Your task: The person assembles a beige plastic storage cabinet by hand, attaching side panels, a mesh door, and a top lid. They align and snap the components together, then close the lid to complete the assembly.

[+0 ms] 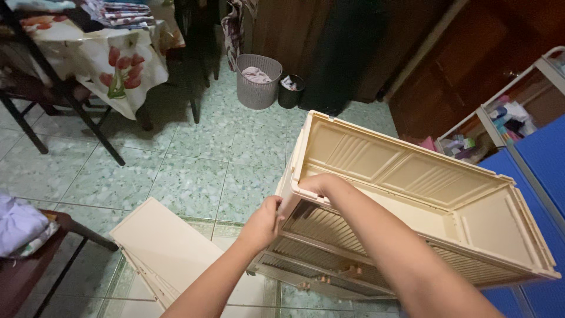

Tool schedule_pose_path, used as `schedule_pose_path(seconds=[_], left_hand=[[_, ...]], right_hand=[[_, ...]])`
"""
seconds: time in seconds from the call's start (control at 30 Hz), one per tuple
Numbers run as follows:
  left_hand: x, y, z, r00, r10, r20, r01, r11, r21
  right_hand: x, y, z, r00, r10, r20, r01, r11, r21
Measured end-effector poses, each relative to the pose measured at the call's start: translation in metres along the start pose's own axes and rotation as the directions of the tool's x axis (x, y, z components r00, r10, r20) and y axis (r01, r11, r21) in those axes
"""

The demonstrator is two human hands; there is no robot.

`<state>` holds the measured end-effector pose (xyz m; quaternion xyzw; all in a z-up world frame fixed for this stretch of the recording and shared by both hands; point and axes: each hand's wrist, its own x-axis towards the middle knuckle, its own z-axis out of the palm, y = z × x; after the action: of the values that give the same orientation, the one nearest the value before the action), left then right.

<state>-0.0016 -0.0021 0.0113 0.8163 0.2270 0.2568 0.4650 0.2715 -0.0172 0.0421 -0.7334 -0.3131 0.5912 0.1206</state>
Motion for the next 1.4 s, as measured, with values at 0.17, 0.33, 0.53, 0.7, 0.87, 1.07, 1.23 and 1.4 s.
schedule_pose_path(seconds=[0.17, 0.33, 0.53, 0.7, 0.87, 1.07, 1.23, 1.4], left_hand=[[0.002, 0.006, -0.001, 0.996, -0.063, 0.056, 0.061, 0.998, 0.031], [0.007, 0.042, -0.023, 0.987, -0.108, 0.122, 0.098, 0.991, 0.088], [0.01, 0.109, -0.047, 0.901, 0.395, -0.181, -0.379, 0.918, 0.116], [-0.011, 0.115, -0.051, 0.933, 0.268, -0.241, -0.25, 0.962, 0.106], [-0.072, 0.061, -0.046, 0.94, 0.027, -0.341, 0.022, 0.99, 0.138], [-0.181, -0.026, -0.066, 0.885, -0.191, -0.425, 0.28, 0.947, 0.157], [-0.279, -0.094, -0.09, 0.776, -0.47, -0.42, 0.567, 0.812, 0.139], [-0.357, -0.174, -0.113, 0.589, -0.72, -0.367, 0.794, 0.599, 0.1]], right_hand=[[0.006, 0.008, 0.003, 1.0, -0.004, -0.024, 0.003, 0.999, -0.052], [0.001, -0.002, -0.003, 0.996, -0.049, -0.08, 0.035, 0.986, -0.163], [-0.084, -0.033, -0.021, 0.893, -0.356, -0.276, 0.12, 0.779, -0.616], [-0.177, -0.067, 0.052, 0.21, -0.909, -0.361, 0.068, 0.382, -0.922], [-0.177, -0.093, 0.169, 0.069, -0.993, -0.099, 0.368, 0.117, -0.922], [-0.128, -0.057, 0.268, 0.332, -0.943, 0.012, 0.502, 0.166, -0.849], [-0.051, -0.027, 0.302, 0.498, -0.866, -0.035, 0.478, 0.308, -0.823], [0.05, 0.008, 0.335, 0.645, -0.757, -0.101, 0.361, 0.418, -0.834]])
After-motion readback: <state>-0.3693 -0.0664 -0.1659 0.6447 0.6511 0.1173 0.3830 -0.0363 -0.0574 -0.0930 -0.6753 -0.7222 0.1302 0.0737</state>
